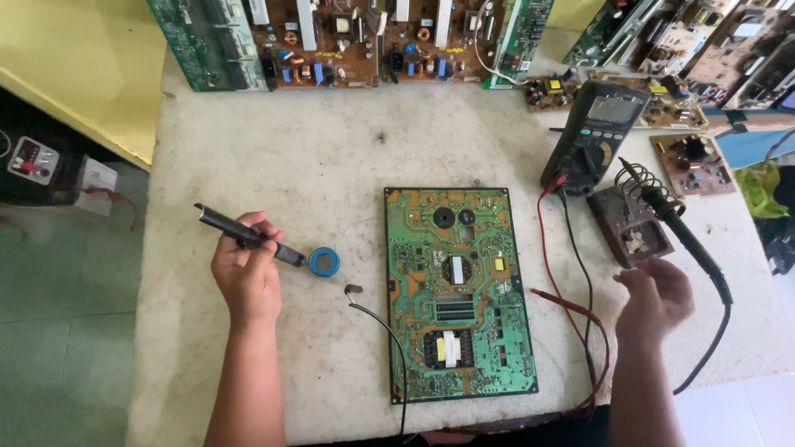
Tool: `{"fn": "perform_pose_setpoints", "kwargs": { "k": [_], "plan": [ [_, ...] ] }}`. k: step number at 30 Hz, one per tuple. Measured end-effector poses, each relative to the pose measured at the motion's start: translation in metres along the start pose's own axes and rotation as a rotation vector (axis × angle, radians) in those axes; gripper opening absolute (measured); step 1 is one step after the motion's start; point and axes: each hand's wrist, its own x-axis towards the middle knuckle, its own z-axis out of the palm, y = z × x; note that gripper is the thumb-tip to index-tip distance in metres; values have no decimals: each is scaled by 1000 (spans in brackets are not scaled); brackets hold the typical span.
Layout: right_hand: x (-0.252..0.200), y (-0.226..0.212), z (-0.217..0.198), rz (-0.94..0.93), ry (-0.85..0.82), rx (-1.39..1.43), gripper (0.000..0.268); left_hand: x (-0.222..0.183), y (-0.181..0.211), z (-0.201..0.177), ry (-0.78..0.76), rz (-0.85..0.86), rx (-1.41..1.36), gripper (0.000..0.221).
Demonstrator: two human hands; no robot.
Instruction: Desoldering electronic components from a printed circuit board using a soldering iron and a manual desoldering pump.
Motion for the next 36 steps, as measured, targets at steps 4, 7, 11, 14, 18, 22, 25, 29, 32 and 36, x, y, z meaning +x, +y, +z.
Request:
{"fn": "perform_pose_setpoints", "kwargs": {
  "k": [4, 7, 11, 14, 18, 22, 25, 29, 32, 36],
  "plan": [
    [24, -35, 23, 500, 151, 609, 40, 2, -4, 1, 85, -6, 88, 30],
    [50, -15, 28, 481, 192, 804, 49, 1, -6, 3, 43, 21, 65, 34],
    [67, -18, 30, 378, 222, 738, 12, 0, -3, -1, -48, -9, 111, 52],
    [84, 24, 19, 203, 184, 551, 11, 1, -6, -6, -19, -25, 108, 42],
    [77, 22, 11, 164, 243, 600, 12, 0, -7, -9, -35, -2, 86, 35],
    [74, 18, 2, 110, 271, 515, 11, -1, -4, -8, -54, 8, 88, 35],
    [73, 17, -8, 74, 326, 483, 13, -1, -3, -8, -55, 15, 96, 33],
    [69, 28, -29, -30, 301, 496, 12, -2, 0, -6, -50, 21, 140, 31],
    [59, 37, -48, -46, 308, 485, 13, -1, 2, -6, -79, 29, 162, 28],
    [45, 60, -89, -137, 278, 477, 4, 0, -8, -11, -163, 85, 135, 26]
  ]
}}
